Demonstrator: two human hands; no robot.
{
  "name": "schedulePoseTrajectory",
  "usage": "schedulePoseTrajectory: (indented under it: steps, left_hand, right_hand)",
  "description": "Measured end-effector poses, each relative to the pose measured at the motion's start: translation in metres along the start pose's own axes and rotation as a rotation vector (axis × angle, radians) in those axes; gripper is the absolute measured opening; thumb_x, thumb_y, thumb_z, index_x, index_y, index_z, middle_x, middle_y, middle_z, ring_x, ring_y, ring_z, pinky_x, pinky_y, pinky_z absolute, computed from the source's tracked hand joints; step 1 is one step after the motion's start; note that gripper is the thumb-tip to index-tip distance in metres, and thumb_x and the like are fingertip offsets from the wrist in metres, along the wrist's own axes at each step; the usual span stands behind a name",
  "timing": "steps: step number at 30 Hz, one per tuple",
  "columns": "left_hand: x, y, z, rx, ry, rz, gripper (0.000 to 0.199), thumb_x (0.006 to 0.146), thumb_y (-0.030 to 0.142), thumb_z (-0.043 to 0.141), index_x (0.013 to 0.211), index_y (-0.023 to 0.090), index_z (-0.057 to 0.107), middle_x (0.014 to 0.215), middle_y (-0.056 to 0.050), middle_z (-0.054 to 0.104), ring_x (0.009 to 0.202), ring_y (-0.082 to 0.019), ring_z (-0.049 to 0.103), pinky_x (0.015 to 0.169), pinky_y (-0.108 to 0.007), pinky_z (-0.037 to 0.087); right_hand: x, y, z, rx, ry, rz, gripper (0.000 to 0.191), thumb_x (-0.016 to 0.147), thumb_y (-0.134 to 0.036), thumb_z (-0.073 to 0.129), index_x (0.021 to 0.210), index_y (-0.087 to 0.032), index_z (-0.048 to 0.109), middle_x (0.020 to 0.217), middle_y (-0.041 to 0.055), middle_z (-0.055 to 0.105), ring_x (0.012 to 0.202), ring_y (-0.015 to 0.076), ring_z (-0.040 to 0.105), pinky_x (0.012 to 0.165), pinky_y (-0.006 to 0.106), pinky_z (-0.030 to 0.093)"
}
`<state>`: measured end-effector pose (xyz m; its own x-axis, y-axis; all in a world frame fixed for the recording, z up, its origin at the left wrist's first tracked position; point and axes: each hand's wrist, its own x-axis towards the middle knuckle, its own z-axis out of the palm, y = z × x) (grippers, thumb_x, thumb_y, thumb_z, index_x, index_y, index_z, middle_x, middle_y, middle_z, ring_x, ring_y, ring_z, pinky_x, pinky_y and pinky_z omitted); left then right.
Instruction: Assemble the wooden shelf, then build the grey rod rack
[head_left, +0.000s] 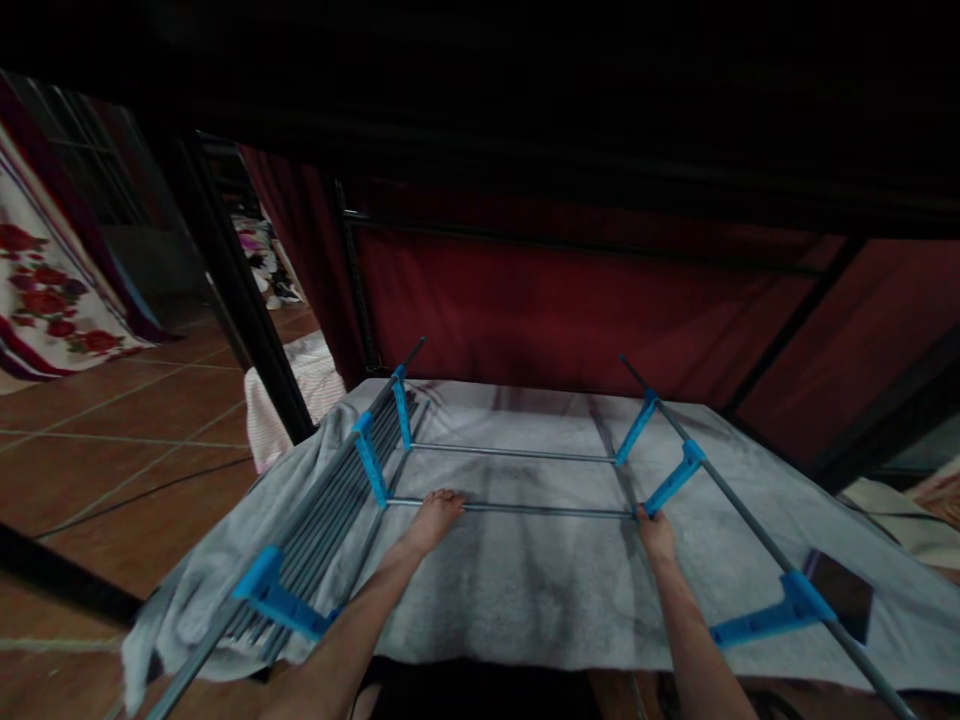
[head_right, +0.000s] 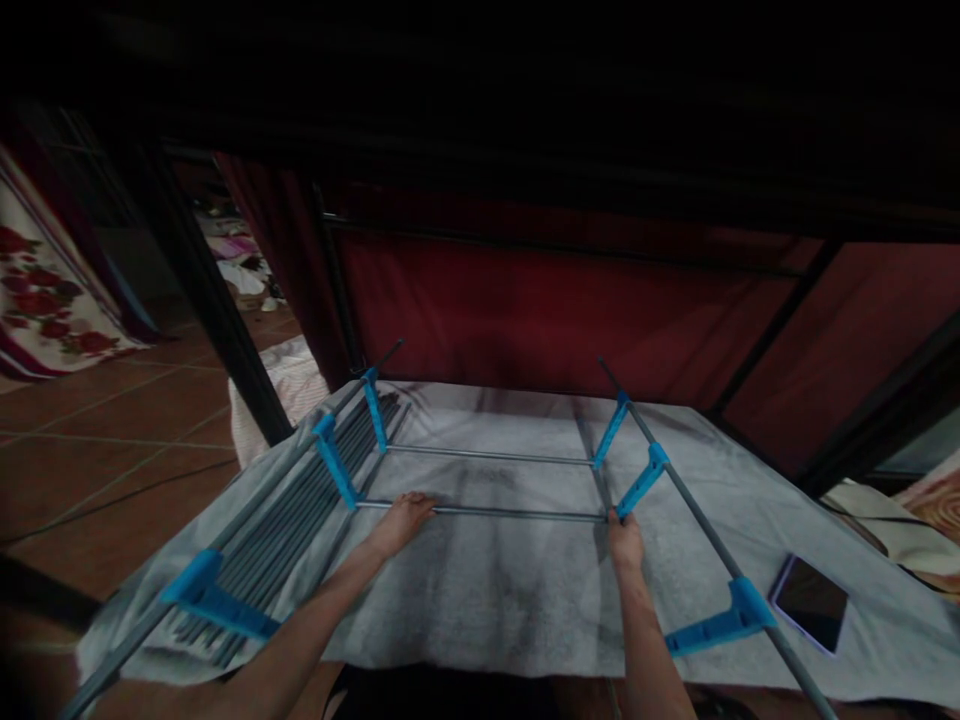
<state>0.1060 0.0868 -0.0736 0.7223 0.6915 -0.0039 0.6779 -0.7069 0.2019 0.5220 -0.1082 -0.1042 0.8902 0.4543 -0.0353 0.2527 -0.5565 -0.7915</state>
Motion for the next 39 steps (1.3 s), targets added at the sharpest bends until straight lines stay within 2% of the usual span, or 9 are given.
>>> schedulePoseTrajectory:
  steps: [4,8,21,24,28,34,39]
  left_hand:
    - [0.014,0.005,0.002,0.003,-0.016,0.019,0.031,0.095,0.026,0.042,0.113,0.021,0.066,0.111,-0.011,0.068,0.109,-0.024,0.061,0.097,-0.036,0.042]
    - [0.022,0.004,0.000,0.010,-0.040,0.037,0.032,0.096,0.024,0.041,0.116,0.021,0.066,0.115,-0.011,0.068,0.109,-0.022,0.062,0.097,-0.035,0.043]
    - [0.019,0.000,0.005,0.046,-0.057,0.026,0.034,0.097,0.025,0.037,0.117,0.023,0.064,0.110,-0.011,0.067,0.108,-0.024,0.062,0.095,-0.038,0.043]
    - [0.018,0.002,0.008,0.057,-0.052,0.029,0.036,0.097,0.026,0.034,0.119,0.023,0.062,0.113,-0.012,0.067,0.109,-0.026,0.061,0.096,-0.041,0.042]
    - [0.018,0.010,0.008,0.055,-0.056,0.056,0.039,0.099,0.034,0.033,0.125,0.022,0.058,0.116,-0.013,0.066,0.112,-0.026,0.061,0.098,-0.042,0.042]
    - [0.022,0.015,-0.003,0.045,-0.121,0.083,0.033,0.098,0.032,0.036,0.117,0.022,0.060,0.109,-0.009,0.070,0.104,-0.023,0.064,0.091,-0.034,0.045]
    - [0.023,0.014,-0.005,0.058,-0.136,0.071,0.033,0.099,0.032,0.033,0.114,0.022,0.061,0.103,-0.009,0.071,0.102,-0.023,0.065,0.089,-0.033,0.045]
  right_hand:
    - [0.009,-0.001,-0.007,-0.054,-0.002,0.023,0.030,0.080,-0.036,0.050,0.092,-0.015,0.067,0.093,0.0193,0.073,0.100,0.0321,0.068,0.079,0.037,0.050]
    - [0.013,-0.004,-0.005,-0.096,-0.002,0.046,0.025,0.081,-0.035,0.052,0.086,-0.017,0.068,0.089,0.0177,0.073,0.099,0.0312,0.069,0.079,0.035,0.051]
    - [0.007,-0.002,0.002,-0.126,0.019,0.045,0.033,0.081,-0.032,0.050,0.099,-0.012,0.068,0.095,0.0220,0.072,0.104,0.0341,0.066,0.082,0.039,0.050]
    - [0.007,0.001,0.002,-0.096,0.000,0.031,0.033,0.078,-0.030,0.052,0.100,-0.013,0.069,0.092,0.0180,0.073,0.100,0.0317,0.068,0.081,0.036,0.050]
    - [0.008,0.003,-0.001,-0.046,-0.019,0.018,0.035,0.077,-0.034,0.051,0.101,-0.016,0.069,0.088,0.0128,0.074,0.096,0.0276,0.069,0.077,0.030,0.051]
    - [0.010,-0.002,0.001,-0.045,-0.004,0.042,0.039,0.081,-0.042,0.047,0.097,-0.015,0.069,0.094,0.0169,0.073,0.099,0.0289,0.068,0.077,0.032,0.050]
    - [0.010,-0.005,0.004,-0.063,-0.008,0.067,0.037,0.082,-0.044,0.048,0.090,-0.015,0.069,0.091,0.0183,0.073,0.099,0.0303,0.068,0.076,0.033,0.050]
